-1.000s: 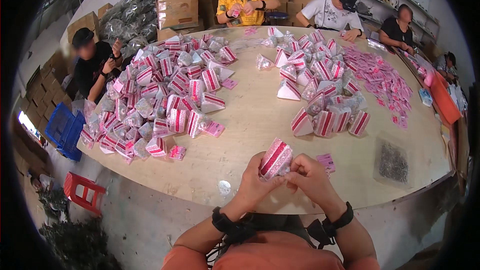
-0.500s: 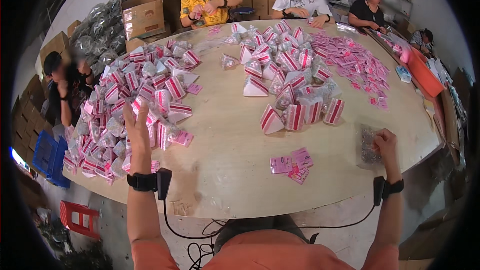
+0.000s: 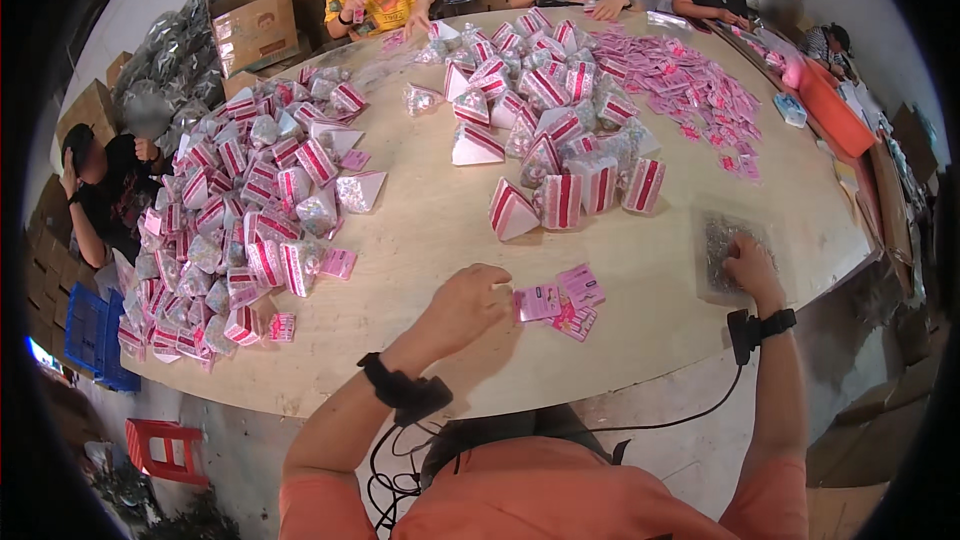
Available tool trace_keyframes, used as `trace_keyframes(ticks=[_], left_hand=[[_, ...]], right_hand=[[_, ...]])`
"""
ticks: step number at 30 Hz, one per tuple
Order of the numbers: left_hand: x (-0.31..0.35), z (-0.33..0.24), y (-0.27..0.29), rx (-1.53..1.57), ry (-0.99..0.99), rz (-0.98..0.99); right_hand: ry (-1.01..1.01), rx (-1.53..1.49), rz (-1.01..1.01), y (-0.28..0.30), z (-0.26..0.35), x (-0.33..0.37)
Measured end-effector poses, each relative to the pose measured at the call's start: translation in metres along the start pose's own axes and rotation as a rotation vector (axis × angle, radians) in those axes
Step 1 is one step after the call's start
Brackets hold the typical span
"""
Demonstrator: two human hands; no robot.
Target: The person repeatedly picks up small pink labels and triangular packages containing colorful beads from a table. They attach the labels to the packages by hand and place the finished items into a pile. The process is repetitive and involves handling small objects with precision.
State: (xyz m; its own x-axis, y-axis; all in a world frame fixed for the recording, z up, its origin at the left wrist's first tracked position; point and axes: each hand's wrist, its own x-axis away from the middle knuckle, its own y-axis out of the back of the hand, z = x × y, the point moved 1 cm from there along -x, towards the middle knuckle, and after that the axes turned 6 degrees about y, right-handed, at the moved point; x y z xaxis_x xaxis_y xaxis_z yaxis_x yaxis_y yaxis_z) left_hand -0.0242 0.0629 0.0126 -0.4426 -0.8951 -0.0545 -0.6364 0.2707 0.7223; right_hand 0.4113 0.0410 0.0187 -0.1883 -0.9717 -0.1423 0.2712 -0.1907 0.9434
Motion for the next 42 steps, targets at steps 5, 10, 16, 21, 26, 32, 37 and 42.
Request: trace_keyframes(ticks=[5, 10, 16, 21, 26, 32, 37, 42], left_hand=[[-0.007, -0.02, -0.026, -0.283, -0.147, 0.028], [-0.011, -0.017, -0.029, -0.303, -0.13, 0.016], [-0.017, -0.017, -0.02, -0.136, -0.04, 0.052], [-0.008, -0.016, -0.003, 0.498, 0.197, 0.078], [0.006, -0.012, 0.003, 1.445, 0.242, 0.229], [0.015, -0.024, -0.003, 1.514, 0.208, 0.239], [0.027, -0.019, -0.009, 1.539, 0.168, 0.211], [0.028, -0.018, -0.01, 1.51, 0.227, 0.166]], right_hand=[[0.065, -0.011, -0.138, -0.001, -0.009, 0.004], [0.061, -0.038, -0.051, 0.005, 0.0, 0.008], [0.098, 0.048, -0.044, -0.004, -0.006, 0.004], [0.051, -0.064, -0.056, 0.0, -0.007, 0.005], [0.051, -0.056, -0.05, -0.003, -0.004, 0.005], [0.052, -0.034, -0.009, -0.003, 0.002, 0.01], [0.08, -0.005, 0.024, -0.005, 0.005, 0.003], [0.103, -0.056, -0.113, -0.01, -0.017, 0.006]])
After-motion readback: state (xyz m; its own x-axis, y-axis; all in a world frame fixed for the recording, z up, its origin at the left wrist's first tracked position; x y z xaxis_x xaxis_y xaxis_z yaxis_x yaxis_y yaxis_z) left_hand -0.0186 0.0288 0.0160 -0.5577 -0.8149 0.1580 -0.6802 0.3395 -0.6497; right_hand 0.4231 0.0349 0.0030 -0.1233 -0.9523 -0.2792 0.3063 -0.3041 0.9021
